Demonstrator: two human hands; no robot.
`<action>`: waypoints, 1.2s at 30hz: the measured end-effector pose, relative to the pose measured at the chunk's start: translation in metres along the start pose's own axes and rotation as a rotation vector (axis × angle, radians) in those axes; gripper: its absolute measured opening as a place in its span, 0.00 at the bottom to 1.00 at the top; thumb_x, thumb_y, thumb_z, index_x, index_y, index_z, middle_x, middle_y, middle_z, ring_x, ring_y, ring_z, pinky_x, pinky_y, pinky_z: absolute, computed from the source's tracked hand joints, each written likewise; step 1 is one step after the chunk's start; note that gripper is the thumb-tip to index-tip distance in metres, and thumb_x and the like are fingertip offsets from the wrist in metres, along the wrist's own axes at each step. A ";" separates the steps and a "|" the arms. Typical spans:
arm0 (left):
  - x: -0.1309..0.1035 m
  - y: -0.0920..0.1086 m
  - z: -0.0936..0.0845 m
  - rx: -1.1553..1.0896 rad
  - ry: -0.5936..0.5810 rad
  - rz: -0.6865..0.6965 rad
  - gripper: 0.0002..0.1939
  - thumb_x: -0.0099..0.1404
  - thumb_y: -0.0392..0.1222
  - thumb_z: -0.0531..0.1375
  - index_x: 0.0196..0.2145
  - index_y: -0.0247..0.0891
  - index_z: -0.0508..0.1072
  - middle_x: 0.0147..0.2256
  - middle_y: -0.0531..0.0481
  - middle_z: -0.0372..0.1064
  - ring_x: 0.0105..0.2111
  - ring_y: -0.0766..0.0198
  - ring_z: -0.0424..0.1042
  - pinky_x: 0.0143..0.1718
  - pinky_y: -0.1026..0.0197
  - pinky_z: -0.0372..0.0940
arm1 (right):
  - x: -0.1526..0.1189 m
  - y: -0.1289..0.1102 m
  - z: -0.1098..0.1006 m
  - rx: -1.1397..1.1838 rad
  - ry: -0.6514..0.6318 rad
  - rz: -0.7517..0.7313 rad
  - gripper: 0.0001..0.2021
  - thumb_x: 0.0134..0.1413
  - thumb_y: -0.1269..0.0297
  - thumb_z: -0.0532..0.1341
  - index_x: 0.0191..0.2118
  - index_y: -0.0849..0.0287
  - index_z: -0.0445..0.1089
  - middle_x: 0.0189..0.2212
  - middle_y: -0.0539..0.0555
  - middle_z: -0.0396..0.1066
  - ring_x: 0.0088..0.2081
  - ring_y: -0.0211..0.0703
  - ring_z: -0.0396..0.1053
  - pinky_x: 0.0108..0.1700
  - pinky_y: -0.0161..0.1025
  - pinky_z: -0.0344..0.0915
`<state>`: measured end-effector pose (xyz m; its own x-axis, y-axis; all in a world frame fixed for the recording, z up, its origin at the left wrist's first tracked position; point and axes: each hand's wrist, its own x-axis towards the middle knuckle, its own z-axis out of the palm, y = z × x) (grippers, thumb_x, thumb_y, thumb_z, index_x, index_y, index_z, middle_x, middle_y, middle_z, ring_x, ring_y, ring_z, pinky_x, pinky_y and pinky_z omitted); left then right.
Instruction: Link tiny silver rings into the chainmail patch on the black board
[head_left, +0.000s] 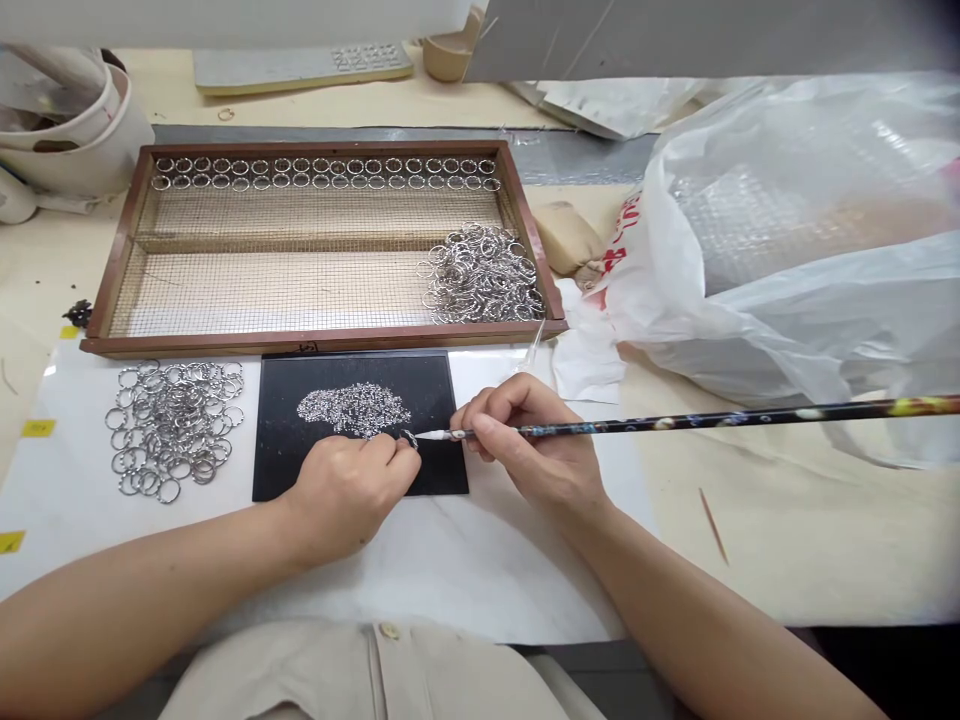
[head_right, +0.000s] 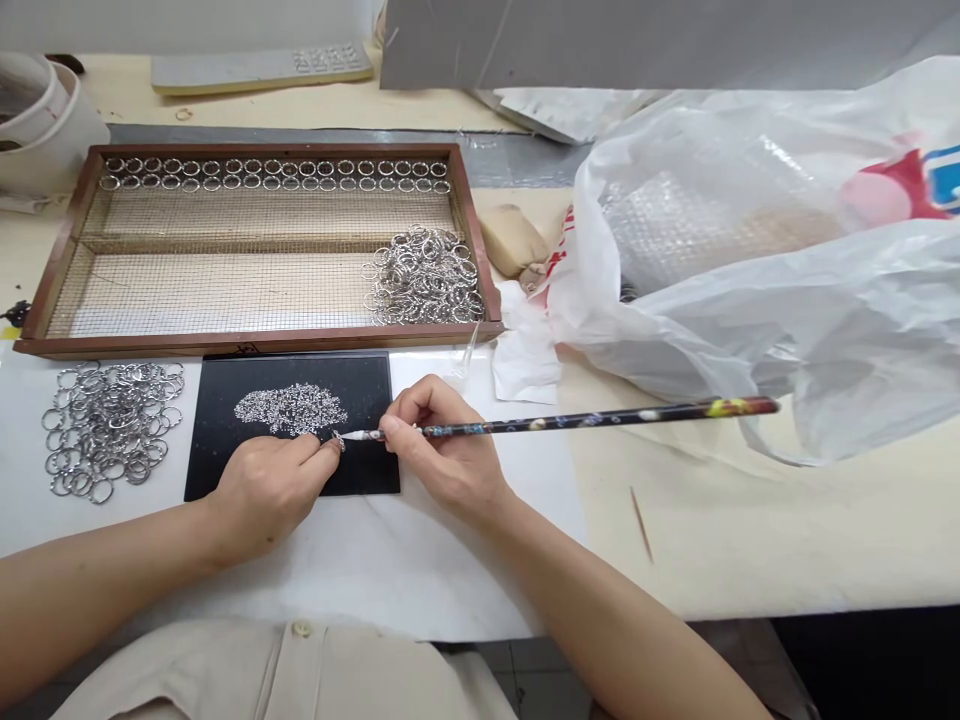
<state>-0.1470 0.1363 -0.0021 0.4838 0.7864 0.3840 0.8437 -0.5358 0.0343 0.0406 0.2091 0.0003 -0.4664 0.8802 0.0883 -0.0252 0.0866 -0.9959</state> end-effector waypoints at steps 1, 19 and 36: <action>0.000 0.000 0.000 0.001 0.003 0.000 0.08 0.63 0.29 0.51 0.32 0.33 0.68 0.19 0.55 0.60 0.17 0.68 0.59 0.17 0.61 0.49 | 0.000 -0.001 0.000 -0.002 -0.004 -0.005 0.09 0.57 0.66 0.58 0.27 0.55 0.58 0.21 0.46 0.63 0.25 0.38 0.62 0.29 0.41 0.60; 0.000 0.000 0.002 -0.004 0.007 -0.001 0.08 0.63 0.28 0.50 0.31 0.34 0.68 0.19 0.55 0.59 0.17 0.68 0.58 0.17 0.62 0.49 | 0.001 -0.001 0.000 -0.045 -0.007 -0.001 0.09 0.57 0.65 0.58 0.27 0.54 0.58 0.21 0.46 0.63 0.25 0.39 0.63 0.28 0.41 0.60; -0.001 -0.001 0.002 -0.009 0.010 0.002 0.09 0.60 0.27 0.50 0.29 0.35 0.67 0.19 0.55 0.58 0.17 0.68 0.57 0.16 0.61 0.50 | 0.006 0.000 0.003 -0.248 0.116 0.031 0.10 0.55 0.66 0.58 0.26 0.55 0.57 0.22 0.47 0.61 0.25 0.38 0.61 0.28 0.39 0.58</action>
<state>-0.1476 0.1367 -0.0039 0.4833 0.7823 0.3930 0.8406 -0.5401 0.0414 0.0354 0.2130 0.0010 -0.3587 0.9306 0.0733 0.2112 0.1574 -0.9647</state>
